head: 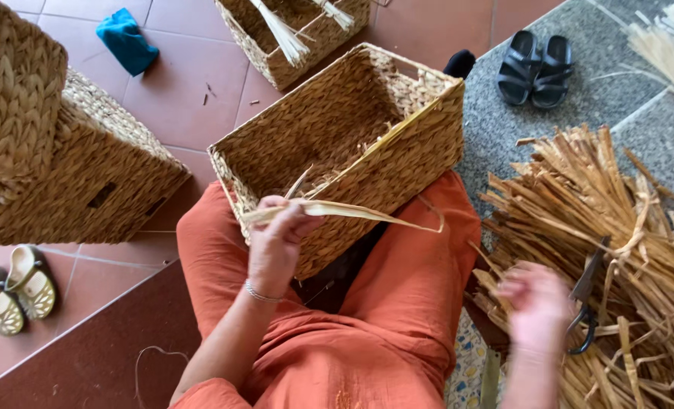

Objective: The person weaves a rectangular basket by hand, threading dried palm leaves through the upper edge and tucking them into the weave. They occasionally trim excess material with scissors and adjust the basket's position while seated on the floor.

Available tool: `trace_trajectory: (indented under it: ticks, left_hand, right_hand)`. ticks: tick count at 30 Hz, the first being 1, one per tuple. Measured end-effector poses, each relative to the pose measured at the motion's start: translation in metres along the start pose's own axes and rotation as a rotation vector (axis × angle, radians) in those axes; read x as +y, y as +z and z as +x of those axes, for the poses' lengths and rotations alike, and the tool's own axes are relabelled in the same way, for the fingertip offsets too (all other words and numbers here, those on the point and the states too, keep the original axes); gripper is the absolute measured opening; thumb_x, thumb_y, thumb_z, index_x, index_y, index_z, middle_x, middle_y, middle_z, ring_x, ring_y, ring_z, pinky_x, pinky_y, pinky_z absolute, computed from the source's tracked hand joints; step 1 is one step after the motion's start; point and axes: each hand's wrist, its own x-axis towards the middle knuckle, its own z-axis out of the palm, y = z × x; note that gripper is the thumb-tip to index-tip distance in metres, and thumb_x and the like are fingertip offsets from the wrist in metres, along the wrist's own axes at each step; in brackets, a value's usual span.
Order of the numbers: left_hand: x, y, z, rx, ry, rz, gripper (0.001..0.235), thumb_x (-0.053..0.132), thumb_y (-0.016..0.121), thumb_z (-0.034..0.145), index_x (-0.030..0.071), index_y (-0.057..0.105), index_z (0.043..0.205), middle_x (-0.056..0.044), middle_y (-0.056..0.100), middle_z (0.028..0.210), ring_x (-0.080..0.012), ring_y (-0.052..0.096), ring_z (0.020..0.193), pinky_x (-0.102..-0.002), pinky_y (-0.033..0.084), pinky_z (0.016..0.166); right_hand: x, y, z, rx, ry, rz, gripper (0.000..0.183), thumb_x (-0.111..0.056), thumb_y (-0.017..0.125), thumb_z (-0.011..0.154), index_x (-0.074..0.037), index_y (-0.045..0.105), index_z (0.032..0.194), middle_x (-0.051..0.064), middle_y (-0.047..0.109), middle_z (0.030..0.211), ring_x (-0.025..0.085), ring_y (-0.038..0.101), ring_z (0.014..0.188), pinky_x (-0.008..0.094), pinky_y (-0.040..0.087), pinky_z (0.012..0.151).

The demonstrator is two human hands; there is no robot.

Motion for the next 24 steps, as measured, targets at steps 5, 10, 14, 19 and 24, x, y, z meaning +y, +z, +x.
trace_trajectory:
  ticks: [5, 10, 14, 19, 24]
  left_hand:
    - [-0.010, 0.014, -0.043, -0.093, -0.043, 0.028, 0.015, -0.004, 0.062, 0.096, 0.004, 0.054, 0.104, -0.016, 0.072, 0.108, -0.0260, 0.073, 0.100, -0.041, 0.060, 0.096]
    - [-0.003, -0.007, -0.069, -0.050, -0.097, 0.244, 0.014, 0.000, 0.066, 0.095, -0.002, 0.066, 0.109, -0.015, 0.076, 0.104, -0.0218, 0.074, 0.098, -0.036, 0.058, 0.094]
    - [0.006, -0.036, -0.076, -0.153, -0.182, 0.430, 0.024, 0.007, 0.070, 0.093, -0.002, 0.074, 0.115, -0.011, 0.078, 0.103, -0.0137, 0.073, 0.094, -0.028, 0.060, 0.090]
    - [-0.003, -0.055, -0.075, -0.289, -0.274, 0.606, 0.022, 0.011, 0.070, 0.097, -0.004, 0.077, 0.112, -0.006, 0.075, 0.087, -0.0096, 0.068, 0.080, -0.023, 0.055, 0.072]
    - [-0.010, -0.051, -0.084, -0.233, -0.428, 0.544, 0.021, 0.014, 0.068, 0.097, -0.004, 0.077, 0.104, -0.002, 0.071, 0.076, -0.0086, 0.065, 0.070, -0.023, 0.055, 0.067]
  right_hand:
    - [0.027, 0.182, -0.090, -0.995, 0.005, -0.082, 0.064, -0.049, 0.064, 0.093, -0.003, 0.056, 0.137, 0.012, 0.066, 0.129, 0.016, 0.070, 0.101, 0.033, 0.063, 0.084]
    - [0.017, 0.243, -0.107, -0.759, -0.108, -0.051, 0.028, -0.012, 0.070, 0.100, 0.007, 0.068, 0.121, 0.012, 0.071, 0.098, 0.015, 0.065, 0.085, 0.028, 0.054, 0.080]
    - [0.023, 0.247, -0.099, -0.759, -0.155, -0.047, 0.016, -0.002, 0.064, 0.098, 0.007, 0.069, 0.111, 0.010, 0.073, 0.098, 0.015, 0.066, 0.088, 0.029, 0.055, 0.081]
    - [0.040, 0.250, -0.088, -0.678, 0.060, 0.145, 0.015, -0.001, 0.058, 0.097, 0.004, 0.068, 0.106, 0.016, 0.074, 0.093, 0.023, 0.073, 0.085, 0.038, 0.061, 0.083]
    - [0.047, 0.249, -0.064, -0.567, 0.253, 0.361, 0.017, -0.006, 0.058, 0.100, 0.004, 0.069, 0.106, 0.019, 0.074, 0.092, 0.029, 0.075, 0.081, 0.047, 0.063, 0.080]
